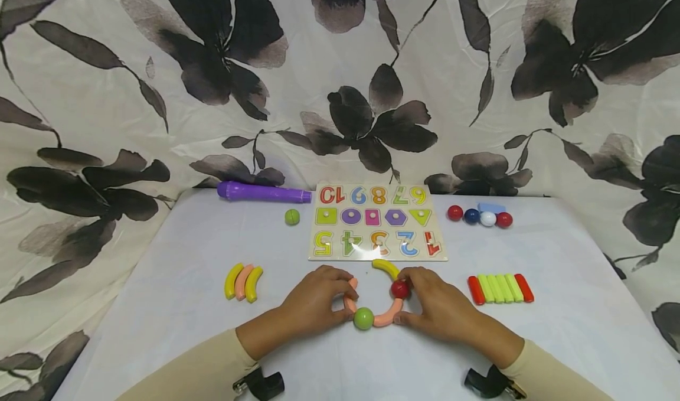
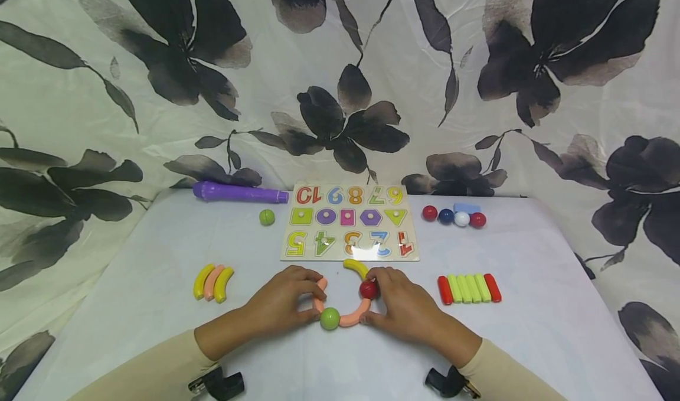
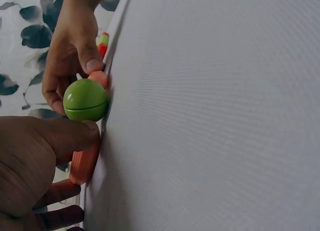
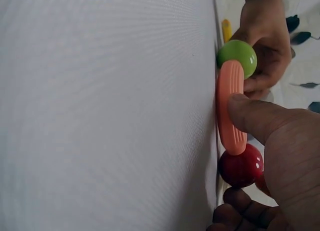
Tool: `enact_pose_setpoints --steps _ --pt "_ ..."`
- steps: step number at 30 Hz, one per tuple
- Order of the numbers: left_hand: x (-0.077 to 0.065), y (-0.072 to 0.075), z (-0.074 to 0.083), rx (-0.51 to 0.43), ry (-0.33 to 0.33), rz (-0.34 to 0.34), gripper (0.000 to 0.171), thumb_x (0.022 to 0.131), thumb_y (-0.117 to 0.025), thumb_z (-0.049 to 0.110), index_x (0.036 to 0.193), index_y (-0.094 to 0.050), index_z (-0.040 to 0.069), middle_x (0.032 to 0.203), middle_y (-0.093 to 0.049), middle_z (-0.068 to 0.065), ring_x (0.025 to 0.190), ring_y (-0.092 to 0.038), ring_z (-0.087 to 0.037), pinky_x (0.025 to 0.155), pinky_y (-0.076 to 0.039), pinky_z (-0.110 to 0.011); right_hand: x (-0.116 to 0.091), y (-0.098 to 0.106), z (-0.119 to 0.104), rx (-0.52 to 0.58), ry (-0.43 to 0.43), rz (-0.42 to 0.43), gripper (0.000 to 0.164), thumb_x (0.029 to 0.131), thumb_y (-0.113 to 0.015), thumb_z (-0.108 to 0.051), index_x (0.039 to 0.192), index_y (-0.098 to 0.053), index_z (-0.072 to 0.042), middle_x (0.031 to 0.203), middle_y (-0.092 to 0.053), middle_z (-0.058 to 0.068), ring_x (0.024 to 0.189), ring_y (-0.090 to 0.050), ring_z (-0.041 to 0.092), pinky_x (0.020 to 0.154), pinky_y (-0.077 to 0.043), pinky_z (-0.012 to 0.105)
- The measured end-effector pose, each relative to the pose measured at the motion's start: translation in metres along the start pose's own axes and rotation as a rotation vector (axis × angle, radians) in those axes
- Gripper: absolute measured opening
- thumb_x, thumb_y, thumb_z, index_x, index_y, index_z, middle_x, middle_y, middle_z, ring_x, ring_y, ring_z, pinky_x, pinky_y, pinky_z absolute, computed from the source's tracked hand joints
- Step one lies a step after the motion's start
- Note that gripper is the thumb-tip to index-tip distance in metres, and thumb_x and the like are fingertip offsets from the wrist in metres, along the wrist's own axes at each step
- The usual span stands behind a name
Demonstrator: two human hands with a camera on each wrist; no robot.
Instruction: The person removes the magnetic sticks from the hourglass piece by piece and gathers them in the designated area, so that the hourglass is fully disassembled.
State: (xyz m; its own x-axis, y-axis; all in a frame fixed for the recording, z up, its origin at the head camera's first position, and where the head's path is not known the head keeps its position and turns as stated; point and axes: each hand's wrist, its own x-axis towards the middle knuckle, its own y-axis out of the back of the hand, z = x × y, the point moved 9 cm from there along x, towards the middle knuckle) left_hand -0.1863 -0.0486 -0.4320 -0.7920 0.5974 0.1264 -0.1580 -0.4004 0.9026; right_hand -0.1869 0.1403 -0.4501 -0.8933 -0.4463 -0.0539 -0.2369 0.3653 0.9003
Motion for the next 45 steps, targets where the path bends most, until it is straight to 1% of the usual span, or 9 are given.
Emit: enact_pose_setpoints --steps 2,5,8,10,19,24,28,32,45 --pt "0.000 -0.001 -0.002 0.012 0.010 -0.006 0.028 0.080 -0.087 0.033 0.104 -0.077 0.020 0.123 -0.068 0.002 0.121 -0.057 -0.020 0.105 -0.047 -0.040 0.000 -0.001 0.002 0.007 -0.019 -0.009 0.088 0.077 -0.087 -0.052 0.146 -0.049 -0.014 0.136 -0.057 0.007 0.118 -0.056 0.022 0.094 -0.056 0.046" --pt "-0.001 -0.002 -0.007 0.032 0.043 -0.026 0.045 0.080 -0.086 0.035 0.118 -0.072 0.017 0.126 -0.066 0.002 0.124 -0.055 -0.020 0.107 -0.045 -0.040 -0.001 -0.001 0.003 0.013 -0.034 -0.021 0.096 0.076 -0.087 -0.053 0.153 -0.044 -0.014 0.142 -0.055 0.010 0.128 -0.054 0.027 0.096 -0.054 0.050" --pt "-0.002 -0.001 -0.011 0.048 0.066 -0.048 0.061 0.079 -0.084 0.038 0.131 -0.066 0.012 0.130 -0.064 0.000 0.127 -0.053 -0.022 0.109 -0.044 -0.041 -0.001 -0.001 0.004 0.012 -0.030 -0.026 0.097 0.076 -0.087 -0.052 0.154 -0.043 -0.015 0.144 -0.054 0.010 0.131 -0.052 0.028 0.096 -0.054 0.051" --pt "-0.002 0.001 -0.011 0.051 0.062 -0.053 0.065 0.079 -0.084 0.037 0.134 -0.064 0.010 0.131 -0.064 -0.002 0.127 -0.053 -0.023 0.109 -0.044 -0.042 0.000 -0.001 0.004 0.010 -0.026 -0.027 0.096 0.076 -0.087 -0.053 0.154 -0.044 -0.016 0.145 -0.054 0.009 0.132 -0.052 0.028 0.097 -0.054 0.051" --pt "-0.006 0.005 -0.016 0.043 0.023 -0.088 0.060 0.081 -0.082 0.038 0.133 -0.066 0.012 0.129 -0.066 0.000 0.127 -0.054 -0.020 0.110 -0.042 -0.042 0.001 -0.002 0.006 0.004 -0.025 -0.039 0.094 0.076 -0.086 -0.055 0.153 -0.046 -0.018 0.147 -0.054 0.008 0.135 -0.049 0.028 0.100 -0.051 0.052" --pt "-0.010 0.011 -0.026 0.047 0.043 -0.061 0.061 0.080 -0.083 0.039 0.132 -0.066 0.013 0.127 -0.066 0.002 0.126 -0.054 -0.019 0.110 -0.041 -0.042 0.002 -0.002 0.005 0.011 -0.021 -0.045 0.093 0.077 -0.085 -0.055 0.153 -0.045 -0.018 0.147 -0.053 0.007 0.136 -0.049 0.028 0.100 -0.051 0.052" --pt "-0.016 0.021 -0.037 0.037 0.065 -0.034 0.061 0.079 -0.085 0.037 0.133 -0.065 0.014 0.129 -0.065 0.003 0.130 -0.051 -0.019 0.113 -0.038 -0.041 0.001 -0.002 0.006 0.013 -0.028 -0.048 0.093 0.077 -0.085 -0.056 0.153 -0.046 -0.019 0.147 -0.053 0.007 0.136 -0.048 0.028 0.101 -0.051 0.052" --pt "-0.024 0.031 -0.052 0.039 0.084 -0.015 0.061 0.079 -0.084 0.036 0.133 -0.065 0.014 0.131 -0.064 0.002 0.133 -0.050 -0.020 0.114 -0.037 -0.045 0.001 -0.002 0.006 0.011 -0.037 -0.049 0.094 0.076 -0.086 -0.055 0.152 -0.046 -0.019 0.147 -0.053 0.007 0.136 -0.048 0.029 0.100 -0.051 0.053" --pt "-0.050 0.056 -0.097 0.064 0.110 0.017 0.062 0.076 -0.087 0.028 0.131 -0.066 0.009 0.130 -0.066 -0.003 0.137 -0.047 -0.034 0.114 -0.031 -0.058 0.002 -0.004 0.005 0.016 -0.040 -0.055 0.093 0.077 -0.087 -0.053 0.153 -0.046 -0.018 0.146 -0.054 0.007 0.135 -0.049 0.027 0.098 -0.053 0.052"
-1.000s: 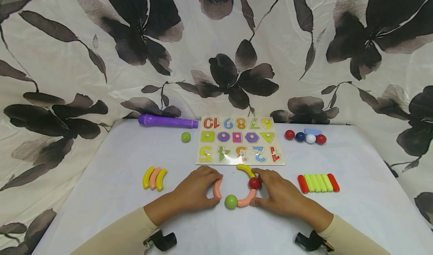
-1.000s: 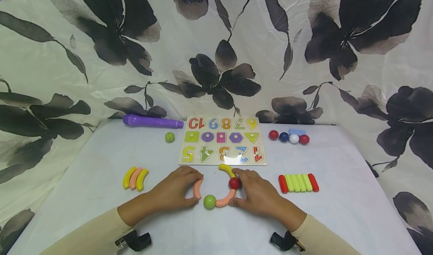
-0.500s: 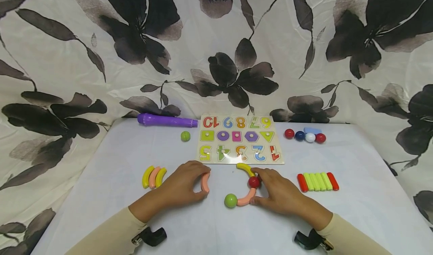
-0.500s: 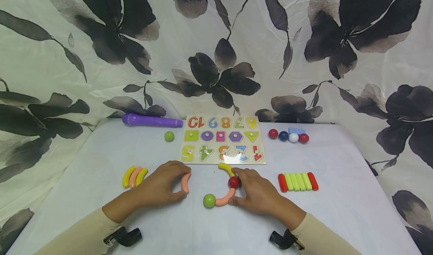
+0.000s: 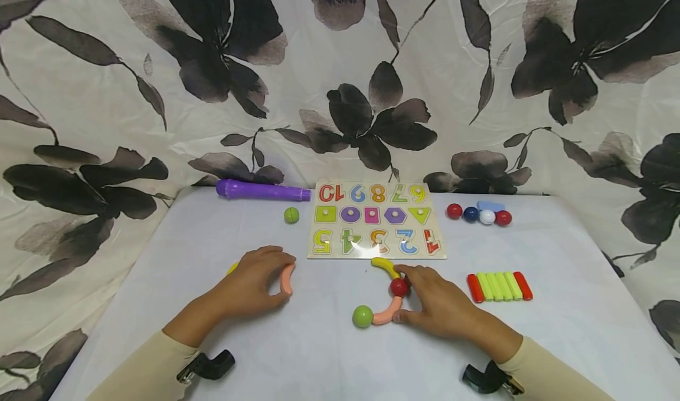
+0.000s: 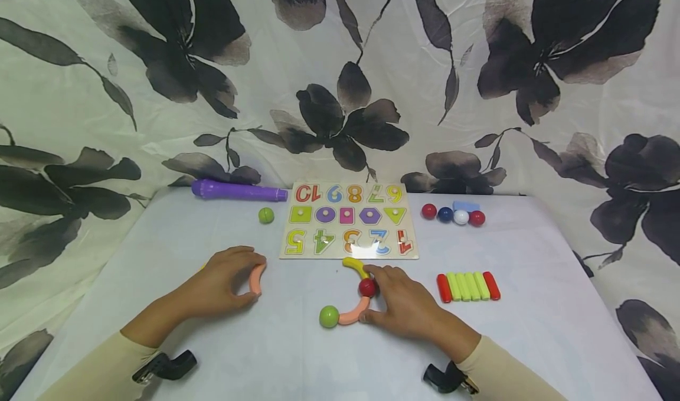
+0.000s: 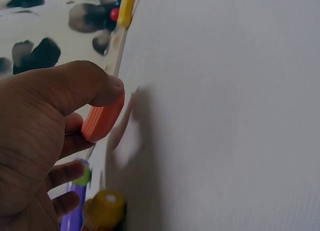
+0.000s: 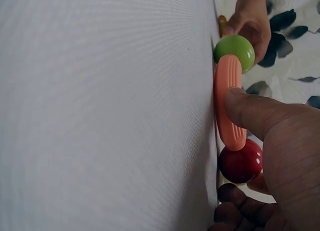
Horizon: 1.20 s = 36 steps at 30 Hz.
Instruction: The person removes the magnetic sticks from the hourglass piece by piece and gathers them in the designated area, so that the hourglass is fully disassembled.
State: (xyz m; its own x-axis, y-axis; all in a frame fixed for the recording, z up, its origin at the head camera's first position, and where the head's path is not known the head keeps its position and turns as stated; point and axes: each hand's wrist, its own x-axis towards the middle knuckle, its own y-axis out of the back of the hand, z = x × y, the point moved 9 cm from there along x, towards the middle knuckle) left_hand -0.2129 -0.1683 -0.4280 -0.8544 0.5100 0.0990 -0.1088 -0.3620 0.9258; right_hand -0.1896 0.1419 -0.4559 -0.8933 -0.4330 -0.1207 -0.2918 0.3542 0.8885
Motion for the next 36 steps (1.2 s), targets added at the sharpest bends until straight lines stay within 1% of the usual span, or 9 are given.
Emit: enact_pose_setpoints --steps 7,13,21,28,33,36 --pt "-0.011 0.006 -0.022 -0.025 0.063 -0.028 0.065 0.075 -0.088 0.023 0.134 -0.065 0.010 0.132 -0.065 -0.003 0.138 -0.043 -0.037 0.113 -0.026 -0.062 -0.001 0.001 0.000 0.000 -0.001 0.006 0.092 0.077 -0.086 -0.054 0.152 -0.047 -0.018 0.147 -0.053 0.005 0.136 -0.047 0.027 0.100 -0.051 0.053" --pt "-0.019 0.010 -0.031 -0.040 0.079 -0.040 0.065 0.075 -0.088 0.022 0.135 -0.065 0.012 0.132 -0.065 -0.001 0.138 -0.042 -0.038 0.112 -0.025 -0.062 -0.001 0.000 0.000 -0.003 0.003 0.005 0.093 0.077 -0.086 -0.054 0.153 -0.046 -0.019 0.147 -0.053 0.005 0.136 -0.047 0.027 0.100 -0.051 0.052" --pt "-0.026 0.014 -0.033 -0.049 0.078 -0.039 0.064 0.074 -0.089 0.020 0.134 -0.066 0.013 0.131 -0.066 -0.003 0.135 -0.045 -0.039 0.108 -0.028 -0.063 0.000 0.001 0.001 -0.006 -0.002 0.009 0.092 0.076 -0.086 -0.054 0.152 -0.047 -0.018 0.145 -0.054 0.005 0.135 -0.048 0.027 0.099 -0.052 0.052" --pt "-0.028 0.014 -0.035 -0.040 0.078 -0.047 0.065 0.075 -0.089 0.019 0.135 -0.065 0.013 0.132 -0.065 -0.002 0.136 -0.044 -0.039 0.107 -0.029 -0.063 -0.001 0.000 0.001 -0.006 -0.009 0.003 0.092 0.077 -0.086 -0.053 0.153 -0.047 -0.019 0.146 -0.054 0.005 0.135 -0.048 0.026 0.099 -0.052 0.052" --pt "-0.027 0.013 -0.034 -0.030 0.086 -0.070 0.072 0.075 -0.089 0.022 0.140 -0.061 0.014 0.138 -0.062 -0.002 0.139 -0.041 -0.038 0.108 -0.027 -0.065 -0.001 0.001 0.001 0.003 -0.004 0.003 0.093 0.077 -0.086 -0.054 0.153 -0.046 -0.019 0.147 -0.053 0.005 0.134 -0.049 0.026 0.098 -0.052 0.052" --pt "-0.024 0.013 -0.028 -0.026 0.079 -0.075 0.077 0.074 -0.088 0.026 0.144 -0.058 0.014 0.144 -0.057 -0.004 0.140 -0.039 -0.037 0.109 -0.025 -0.065 -0.002 0.002 0.000 -0.001 0.013 0.003 0.092 0.078 -0.085 -0.055 0.155 -0.044 -0.023 0.149 -0.050 0.004 0.135 -0.048 0.027 0.099 -0.052 0.052"
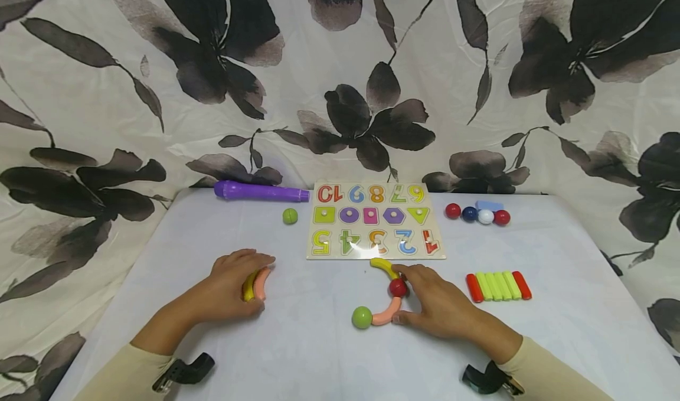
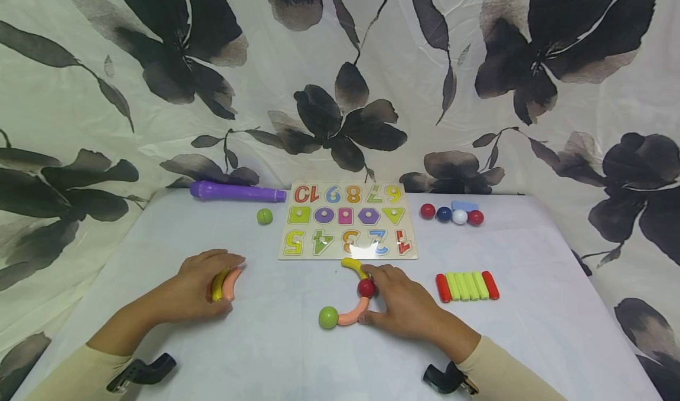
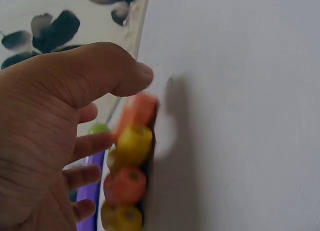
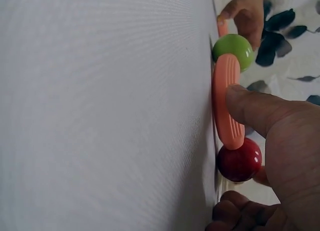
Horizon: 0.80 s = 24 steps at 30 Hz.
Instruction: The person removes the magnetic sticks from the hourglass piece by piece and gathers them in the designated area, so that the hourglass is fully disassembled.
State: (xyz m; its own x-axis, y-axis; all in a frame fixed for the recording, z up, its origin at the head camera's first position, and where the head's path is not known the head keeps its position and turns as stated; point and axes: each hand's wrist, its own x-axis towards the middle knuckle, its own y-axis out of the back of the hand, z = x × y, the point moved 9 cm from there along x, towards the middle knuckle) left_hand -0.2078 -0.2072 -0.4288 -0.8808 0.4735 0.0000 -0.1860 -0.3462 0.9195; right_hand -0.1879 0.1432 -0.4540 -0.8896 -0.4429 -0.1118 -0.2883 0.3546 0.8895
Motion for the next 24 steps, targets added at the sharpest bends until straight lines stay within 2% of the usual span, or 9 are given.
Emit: enact_pose_setpoints --steps 3,7,9,15,24 --pt "0.001 0.001 0.013 0.000 -0.030 0.027 0.077 0.075 -0.088 0.028 0.144 -0.057 0.014 0.147 -0.053 -0.007 0.141 -0.037 -0.036 0.109 -0.024 -0.065 -0.001 0.000 -0.003 -0.003 0.044 0.000 0.087 0.081 -0.083 -0.052 0.155 -0.044 -0.027 0.154 -0.045 0.004 0.137 -0.046 0.028 0.099 -0.052 0.054" --pt "0.005 0.003 0.040 0.023 -0.098 0.100 0.067 0.079 -0.086 0.028 0.139 -0.061 0.013 0.144 -0.055 -0.008 0.139 -0.041 -0.034 0.109 -0.028 -0.062 -0.003 0.000 -0.008 -0.011 0.101 -0.004 0.075 0.085 -0.081 -0.047 0.151 -0.050 -0.030 0.156 -0.043 0.003 0.137 -0.045 0.029 0.097 -0.053 0.055" --pt "0.008 -0.001 0.055 0.035 -0.129 0.111 0.061 0.081 -0.085 0.028 0.136 -0.063 0.015 0.141 -0.057 -0.006 0.137 -0.044 -0.032 0.111 -0.031 -0.060 -0.003 0.000 -0.008 -0.016 0.108 -0.004 0.071 0.086 -0.081 -0.045 0.149 -0.053 -0.030 0.154 -0.044 0.004 0.135 -0.047 0.029 0.095 -0.054 0.054" --pt "0.013 -0.025 0.096 0.006 -0.214 0.031 0.050 0.088 -0.081 0.029 0.134 -0.064 0.018 0.138 -0.059 0.002 0.134 -0.049 -0.024 0.112 -0.037 -0.051 -0.002 0.001 -0.008 -0.009 0.080 0.018 0.064 0.084 -0.083 -0.044 0.139 -0.058 -0.026 0.143 -0.051 0.004 0.126 -0.051 0.024 0.093 -0.056 0.047" --pt "0.030 -0.055 0.136 -0.005 -0.288 -0.086 0.040 0.094 -0.075 0.031 0.132 -0.066 0.023 0.136 -0.060 0.003 0.130 -0.053 -0.019 0.110 -0.043 -0.044 -0.002 0.001 -0.009 -0.018 0.037 0.043 0.064 0.081 -0.086 -0.044 0.135 -0.059 -0.025 0.135 -0.054 0.003 0.118 -0.054 0.020 0.090 -0.057 0.043"
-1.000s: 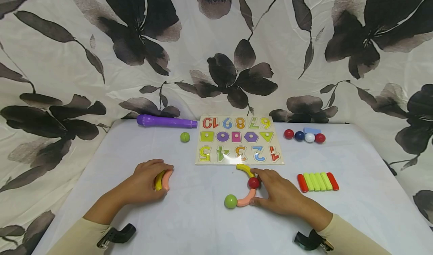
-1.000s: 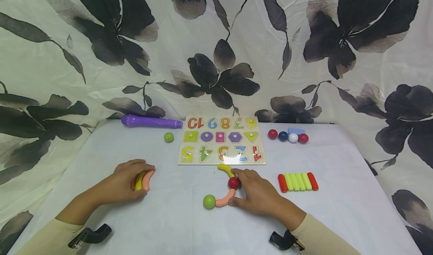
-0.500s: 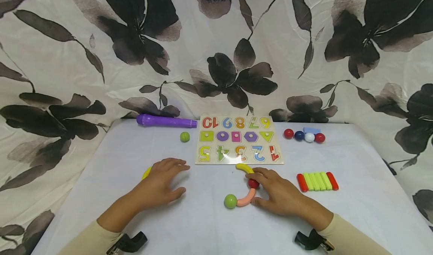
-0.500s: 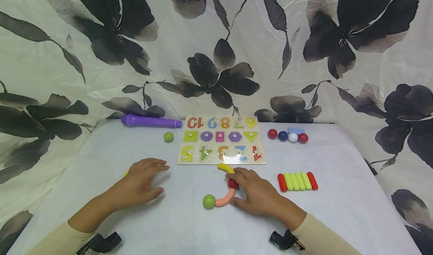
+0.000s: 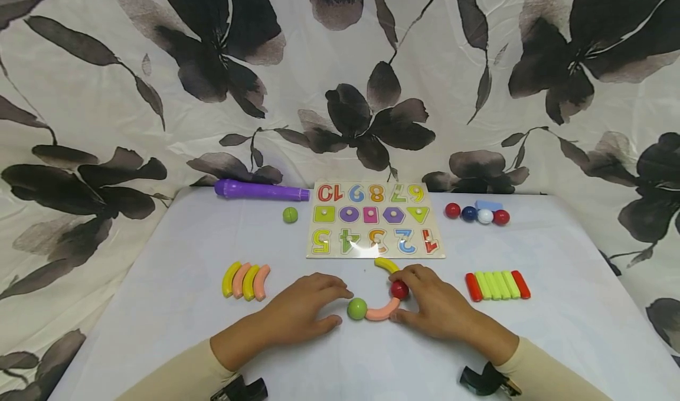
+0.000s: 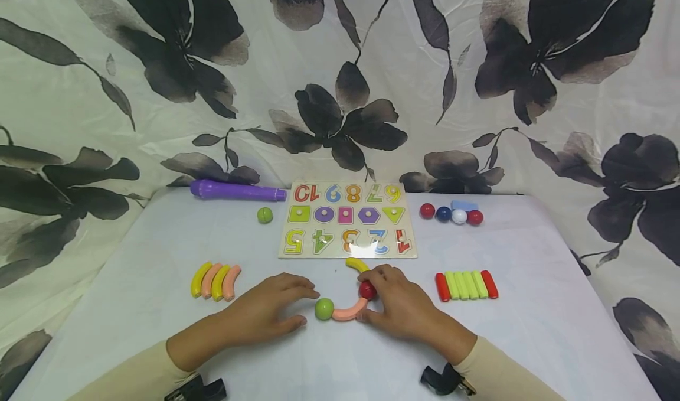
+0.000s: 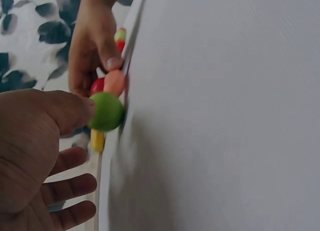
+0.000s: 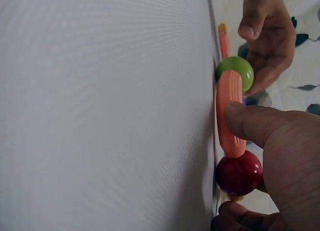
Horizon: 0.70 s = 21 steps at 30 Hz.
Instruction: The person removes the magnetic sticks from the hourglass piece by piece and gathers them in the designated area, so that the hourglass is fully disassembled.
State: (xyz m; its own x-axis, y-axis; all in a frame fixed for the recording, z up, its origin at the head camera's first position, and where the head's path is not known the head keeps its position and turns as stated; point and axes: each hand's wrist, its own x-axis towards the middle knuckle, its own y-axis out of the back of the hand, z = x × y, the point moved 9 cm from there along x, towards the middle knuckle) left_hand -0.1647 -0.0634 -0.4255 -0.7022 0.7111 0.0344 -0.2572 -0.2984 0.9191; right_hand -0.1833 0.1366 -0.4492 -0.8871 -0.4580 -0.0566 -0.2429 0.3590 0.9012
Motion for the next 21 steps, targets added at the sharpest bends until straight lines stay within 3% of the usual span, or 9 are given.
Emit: enact_pose_setpoints --steps 8,21 --pt "0.019 -0.017 0.016 0.078 -0.072 -0.012 0.030 0.094 -0.075 0.031 0.123 -0.067 0.030 0.120 -0.063 0.008 0.115 -0.058 -0.014 0.102 -0.047 -0.037 0.001 0.000 -0.002 -0.007 0.020 0.013 0.063 0.082 -0.085 -0.045 0.135 -0.058 -0.024 0.134 -0.055 0.002 0.118 -0.053 0.020 0.091 -0.056 0.043" --pt "0.027 -0.023 0.022 0.155 -0.094 -0.040 0.025 0.099 -0.068 0.027 0.123 -0.069 0.037 0.111 -0.062 0.008 0.106 -0.055 -0.012 0.091 -0.049 -0.033 0.001 0.001 -0.001 -0.041 0.007 0.026 0.064 0.081 -0.086 -0.046 0.134 -0.059 -0.024 0.133 -0.057 0.002 0.117 -0.055 0.020 0.090 -0.056 0.044"
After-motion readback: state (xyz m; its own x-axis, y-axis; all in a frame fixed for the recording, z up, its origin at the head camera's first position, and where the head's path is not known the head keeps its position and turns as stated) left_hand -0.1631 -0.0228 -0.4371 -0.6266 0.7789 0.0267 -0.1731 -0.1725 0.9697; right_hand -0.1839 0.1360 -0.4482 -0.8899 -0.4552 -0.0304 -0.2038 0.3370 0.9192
